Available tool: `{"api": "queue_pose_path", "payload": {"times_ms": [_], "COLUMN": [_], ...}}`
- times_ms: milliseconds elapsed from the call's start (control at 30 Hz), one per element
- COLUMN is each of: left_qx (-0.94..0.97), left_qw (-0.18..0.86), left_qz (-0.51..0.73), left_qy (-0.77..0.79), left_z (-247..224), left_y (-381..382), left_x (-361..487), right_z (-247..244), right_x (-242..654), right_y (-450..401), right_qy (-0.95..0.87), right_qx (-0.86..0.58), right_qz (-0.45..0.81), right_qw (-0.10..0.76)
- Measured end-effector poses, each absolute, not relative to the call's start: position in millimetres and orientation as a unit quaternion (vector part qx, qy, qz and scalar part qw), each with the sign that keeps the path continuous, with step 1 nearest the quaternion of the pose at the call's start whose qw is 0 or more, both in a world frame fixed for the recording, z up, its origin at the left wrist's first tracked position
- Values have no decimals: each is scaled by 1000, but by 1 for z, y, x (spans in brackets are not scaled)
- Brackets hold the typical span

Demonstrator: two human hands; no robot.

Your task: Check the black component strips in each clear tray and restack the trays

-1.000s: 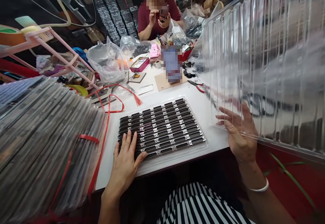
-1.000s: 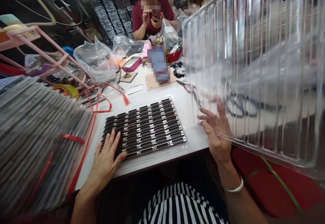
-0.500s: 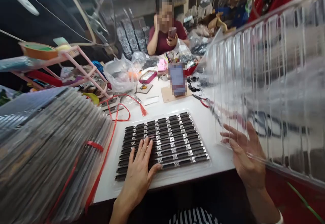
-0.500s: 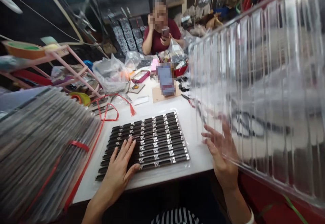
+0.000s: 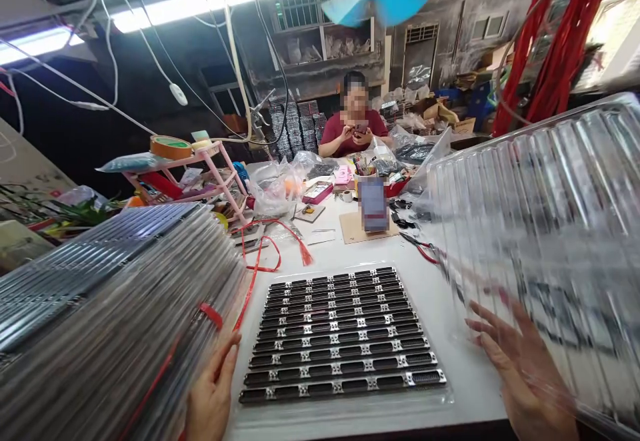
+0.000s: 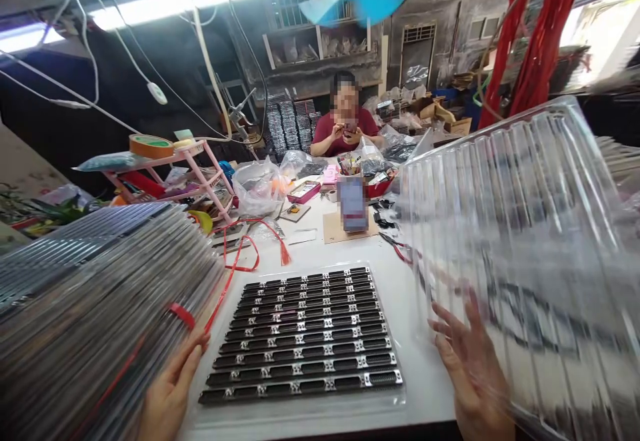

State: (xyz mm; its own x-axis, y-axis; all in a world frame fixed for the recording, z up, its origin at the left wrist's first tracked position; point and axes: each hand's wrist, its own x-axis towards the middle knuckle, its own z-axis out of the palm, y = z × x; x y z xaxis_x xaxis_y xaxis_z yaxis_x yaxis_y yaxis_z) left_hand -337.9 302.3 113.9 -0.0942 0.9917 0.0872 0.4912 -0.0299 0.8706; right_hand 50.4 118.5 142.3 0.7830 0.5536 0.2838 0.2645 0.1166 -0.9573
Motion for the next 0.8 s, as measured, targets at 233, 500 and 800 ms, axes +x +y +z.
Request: {"api": "queue_pose_path", "payload": {"times_ms": [233,500,800], "left_qx": [608,648,681], "left_qw": [340,251,235], "left_qz": [412,400,403], "left_qy": [588,598,565], "left_z": [105,97,104], "left_y": [299,298,291], "left_x": [-337,-341,-339], "right_z": [148,143,139], "right_x": [41,39,38], "right_y": [125,129,130], "right_qy": [-300,-281,-297], "right_qx": [-684,-718,-717], "right_qz": [71,50,44], "right_qw": [662,635,629]}}
